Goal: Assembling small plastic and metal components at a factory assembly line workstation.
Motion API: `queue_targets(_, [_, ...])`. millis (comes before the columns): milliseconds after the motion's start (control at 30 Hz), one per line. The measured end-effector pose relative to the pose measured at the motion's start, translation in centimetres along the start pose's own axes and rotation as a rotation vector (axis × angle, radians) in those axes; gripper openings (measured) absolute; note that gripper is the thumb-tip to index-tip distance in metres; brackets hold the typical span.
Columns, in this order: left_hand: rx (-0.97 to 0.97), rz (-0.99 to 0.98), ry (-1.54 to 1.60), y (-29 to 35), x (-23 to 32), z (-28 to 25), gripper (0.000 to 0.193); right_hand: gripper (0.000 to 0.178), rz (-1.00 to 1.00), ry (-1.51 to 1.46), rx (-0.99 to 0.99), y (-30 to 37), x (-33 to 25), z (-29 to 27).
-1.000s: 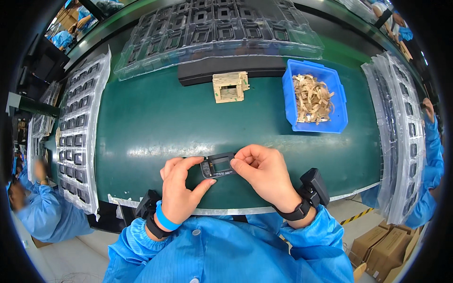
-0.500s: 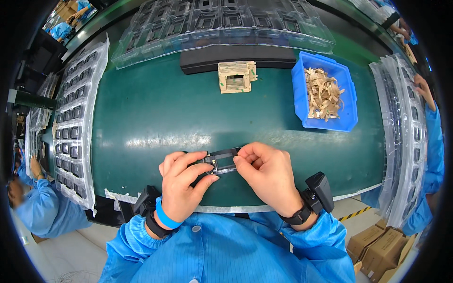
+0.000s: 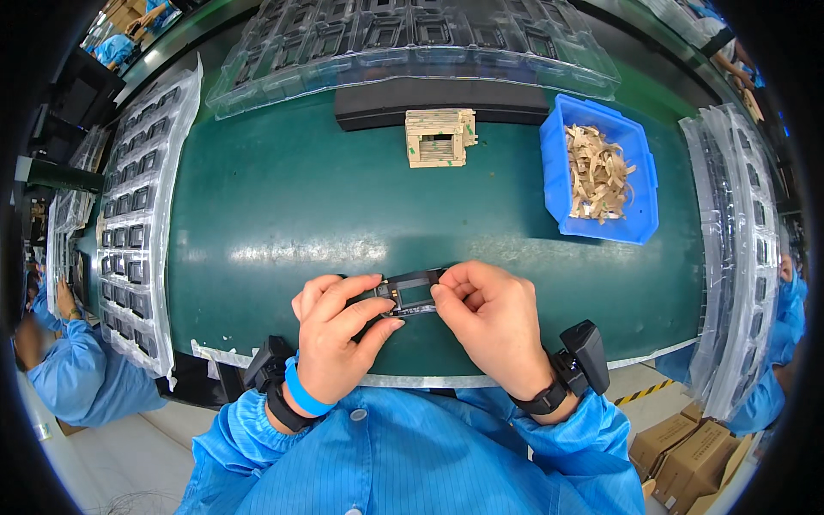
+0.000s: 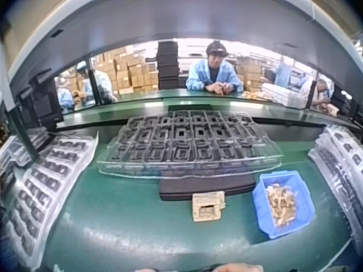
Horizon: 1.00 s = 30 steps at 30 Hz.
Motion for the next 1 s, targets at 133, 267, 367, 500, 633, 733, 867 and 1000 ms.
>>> queue_targets(133, [0.019, 0.023, -0.023, 0.1, 0.2, 0.0, 0.026, 0.009, -0.003, 0.011, -0.001, 0.1, -0.1, -0.1])
queue_targets(267, [0.059, 0.055, -0.049, 0.2, 0.5, 0.0, 0.025, 0.009, -0.011, 0.005, 0.006, 0.1, -0.2, 0.0])
queue_targets(367, [0.070, 0.062, -0.058, 0.1, 0.6, 0.0, 0.024, 0.008, -0.015, 0.014, 0.013, 0.1, -0.2, 0.0])
queue_targets(500, [0.069, 0.071, -0.070, 0.1, 0.7, -0.1, 0.025, 0.008, -0.044, 0.004, 0.020, 0.1, -0.1, 0.1])
queue_targets(633, [0.046, 0.073, -0.091, 0.2, 0.6, 0.1, 0.029, 0.009, -0.071, 0.010, 0.031, 0.2, -0.1, 0.1])
queue_targets(733, [0.026, 0.080, -0.122, 0.2, 0.8, 0.0, 0.033, 0.009, -0.067, 0.020, 0.032, 0.2, -0.2, 0.1])
queue_targets(867, [-0.010, 0.089, -0.171, 0.3, 1.0, 0.2, 0.038, 0.009, -0.060, 0.028, 0.033, 0.2, -0.3, 0.1])
queue_targets(1000, [-0.010, 0.109, -0.181, 0.3, 1.1, 0.4, 0.037, 0.009, -0.074, 0.052, 0.025, 0.1, -0.4, 0.1])
Point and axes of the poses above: each hand's wrist, its own y-axis away from the middle knuckle, its own z-axis out of the palm, x = y × z, the point moved 4 cm from there along -y, towards the middle knuckle, and after that the axes turned 4 degrees about x, right-handed, at the moved point
